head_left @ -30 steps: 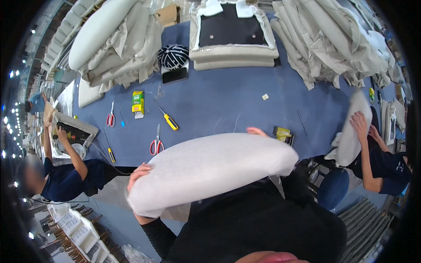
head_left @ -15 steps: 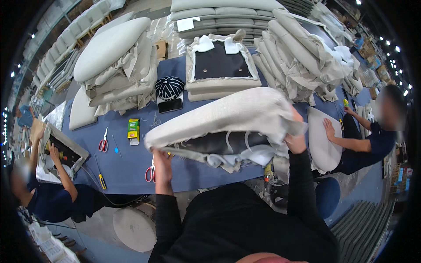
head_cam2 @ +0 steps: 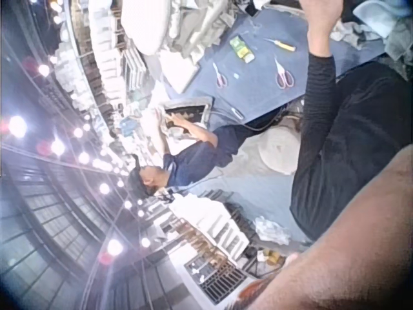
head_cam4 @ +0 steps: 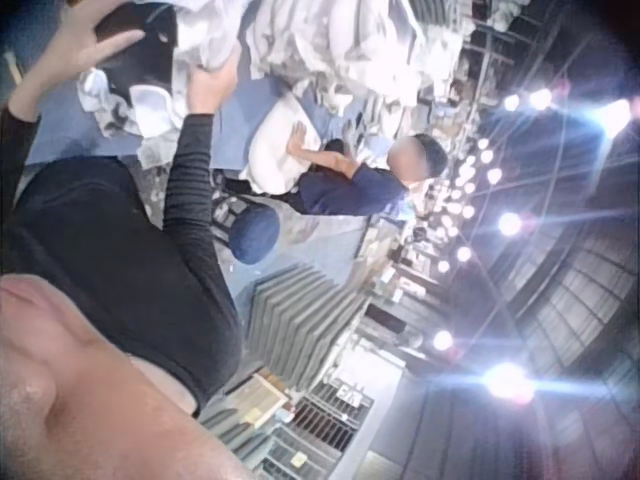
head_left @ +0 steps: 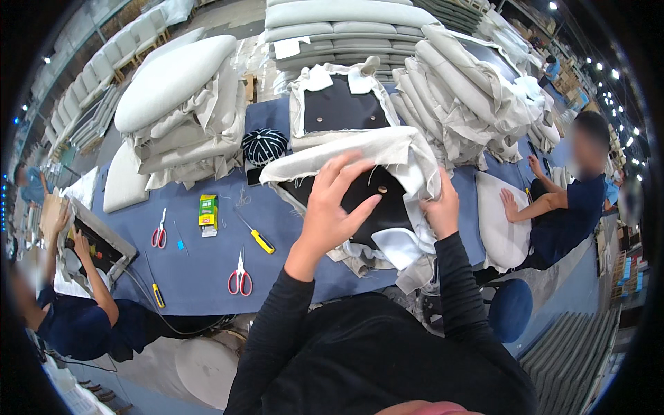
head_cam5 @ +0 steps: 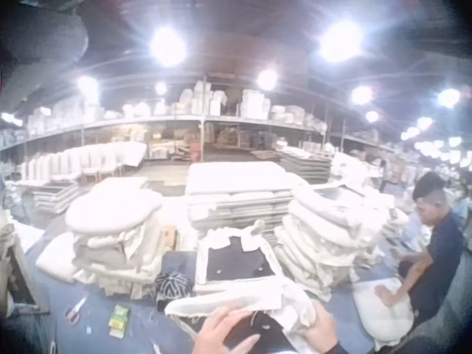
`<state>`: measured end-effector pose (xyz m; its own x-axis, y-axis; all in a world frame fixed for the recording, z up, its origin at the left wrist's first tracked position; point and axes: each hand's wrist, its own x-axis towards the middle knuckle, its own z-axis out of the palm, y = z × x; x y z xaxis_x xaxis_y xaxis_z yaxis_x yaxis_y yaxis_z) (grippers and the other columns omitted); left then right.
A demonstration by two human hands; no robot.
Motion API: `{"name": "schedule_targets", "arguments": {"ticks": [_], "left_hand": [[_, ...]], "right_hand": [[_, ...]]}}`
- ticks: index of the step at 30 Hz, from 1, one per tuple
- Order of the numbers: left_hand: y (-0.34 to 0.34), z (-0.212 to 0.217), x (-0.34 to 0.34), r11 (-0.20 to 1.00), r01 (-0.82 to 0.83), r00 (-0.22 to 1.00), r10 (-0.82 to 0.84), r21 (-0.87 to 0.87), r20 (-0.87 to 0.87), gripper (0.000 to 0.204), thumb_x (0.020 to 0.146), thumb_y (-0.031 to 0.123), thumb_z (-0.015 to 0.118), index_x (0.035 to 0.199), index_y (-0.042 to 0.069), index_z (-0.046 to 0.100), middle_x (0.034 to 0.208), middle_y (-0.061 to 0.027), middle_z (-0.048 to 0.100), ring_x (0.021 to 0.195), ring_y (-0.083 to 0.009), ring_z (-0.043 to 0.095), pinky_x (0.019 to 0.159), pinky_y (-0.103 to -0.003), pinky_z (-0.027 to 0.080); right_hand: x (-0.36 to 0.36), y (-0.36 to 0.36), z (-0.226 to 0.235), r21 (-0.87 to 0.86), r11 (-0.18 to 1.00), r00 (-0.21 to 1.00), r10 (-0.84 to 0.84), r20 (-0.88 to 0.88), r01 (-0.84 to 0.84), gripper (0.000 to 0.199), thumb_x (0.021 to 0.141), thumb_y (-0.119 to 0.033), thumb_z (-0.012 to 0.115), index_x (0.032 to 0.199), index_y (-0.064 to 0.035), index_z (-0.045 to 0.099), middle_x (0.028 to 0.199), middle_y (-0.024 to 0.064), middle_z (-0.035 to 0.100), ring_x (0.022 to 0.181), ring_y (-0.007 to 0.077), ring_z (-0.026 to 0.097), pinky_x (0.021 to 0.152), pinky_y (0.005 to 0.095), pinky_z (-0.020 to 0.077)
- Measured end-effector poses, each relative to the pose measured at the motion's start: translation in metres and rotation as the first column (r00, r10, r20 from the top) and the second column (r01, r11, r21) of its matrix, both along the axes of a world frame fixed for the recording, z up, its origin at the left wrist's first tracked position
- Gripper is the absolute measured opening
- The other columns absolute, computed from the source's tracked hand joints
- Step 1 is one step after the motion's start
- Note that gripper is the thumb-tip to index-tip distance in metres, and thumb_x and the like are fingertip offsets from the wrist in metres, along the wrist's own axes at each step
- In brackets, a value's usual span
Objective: The person is upholstering a white foam cushion by wrapping it with fabric and securing it using a staple gun. They repeatedly pull the fabric taut, staple it to the foam, and trim excess material with scissors. The process involves handling the cushion, fabric, and tools to create a finished upholstered piece.
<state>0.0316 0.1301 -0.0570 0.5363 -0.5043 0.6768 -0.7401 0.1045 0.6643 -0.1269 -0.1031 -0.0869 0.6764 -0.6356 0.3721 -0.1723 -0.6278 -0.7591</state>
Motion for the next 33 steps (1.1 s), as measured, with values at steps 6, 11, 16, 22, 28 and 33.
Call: {"name": "schedule_targets", "arguments": {"ticks": [6,11,16,22,28,33], "left_hand": [[0.003,-0.019,-0.003,0.970,0.039,0.996,-0.058,0.238,0.070,0.098,0.082,0.033,0.084,0.171,0.021,0.045,0.182,-0.0158,0.029,0.169,-0.0412,0.023,0.132,-0.064,0.013],[0.029,-0.090,-0.026,0.828,0.506,0.855,-0.444,0.242,-0.266,0.041,0.105,0.037,0.073,0.137,0.012,0.076,0.160,-0.0173,0.061,0.158,-0.0347,0.047,0.135,-0.064,0.016],[0.142,-0.277,-0.060,0.803,-0.313,0.707,0.554,0.507,-0.439,0.020,0.091,0.018,0.074,0.105,0.005,0.082,0.106,-0.0151,0.081,0.103,-0.0364,0.077,0.098,-0.050,0.058],[0.234,-0.328,-0.042,0.411,-0.601,0.270,0.912,0.686,-0.309,0.015,0.094,0.014,0.074,0.105,0.005,0.078,0.104,-0.0162,0.077,0.100,-0.0388,0.074,0.092,-0.052,0.057],[0.174,-0.345,0.039,0.364,-0.462,0.316,0.920,0.809,-0.234,0.086,0.089,0.066,0.081,0.145,0.003,0.063,0.121,-0.0261,0.078,0.116,-0.0433,0.075,0.097,-0.054,0.058],[0.219,-0.406,0.092,0.302,-0.238,0.317,0.923,0.923,-0.220,0.060,0.096,0.050,0.075,0.125,-0.001,0.062,0.111,-0.0251,0.078,0.102,-0.0427,0.079,0.081,-0.053,0.061]], "right_hand": [[-0.014,0.018,0.072,0.163,0.820,0.795,0.571,-0.203,-0.548,0.102,0.090,-0.026,0.082,0.170,0.0060,0.027,0.170,0.0263,0.039,0.161,0.0348,0.036,0.132,0.0415,0.0266],[0.000,0.041,0.110,0.081,0.892,0.894,0.448,-0.029,-0.445,0.139,0.083,-0.102,0.050,0.170,0.0053,0.030,0.167,0.0274,0.044,0.151,0.0373,0.048,0.129,0.0486,0.0331],[0.021,0.044,0.075,0.138,0.915,0.919,0.354,0.176,-0.379,0.108,0.105,-0.084,0.038,0.170,0.0022,0.034,0.162,0.0248,0.051,0.150,0.0357,0.051,0.129,0.0477,0.0359],[0.037,0.045,0.078,-0.012,0.908,0.900,0.416,0.132,-0.418,0.061,0.114,-0.022,0.056,0.166,0.0035,0.039,0.158,0.0274,0.057,0.148,0.0352,0.055,0.128,0.0488,0.0365],[0.061,0.114,0.107,-0.554,0.636,0.840,0.463,-0.283,-0.537,0.075,0.096,-0.019,0.072,0.163,-0.0009,0.043,0.149,0.0206,0.066,0.142,0.0323,0.061,0.123,0.0460,0.0441],[0.094,0.147,0.101,-0.116,0.803,0.810,0.585,-0.036,-0.585,0.077,0.083,-0.022,0.083,0.155,-0.0108,0.057,0.139,0.0164,0.073,0.126,0.0343,0.072,0.108,0.0414,0.0565]]}}
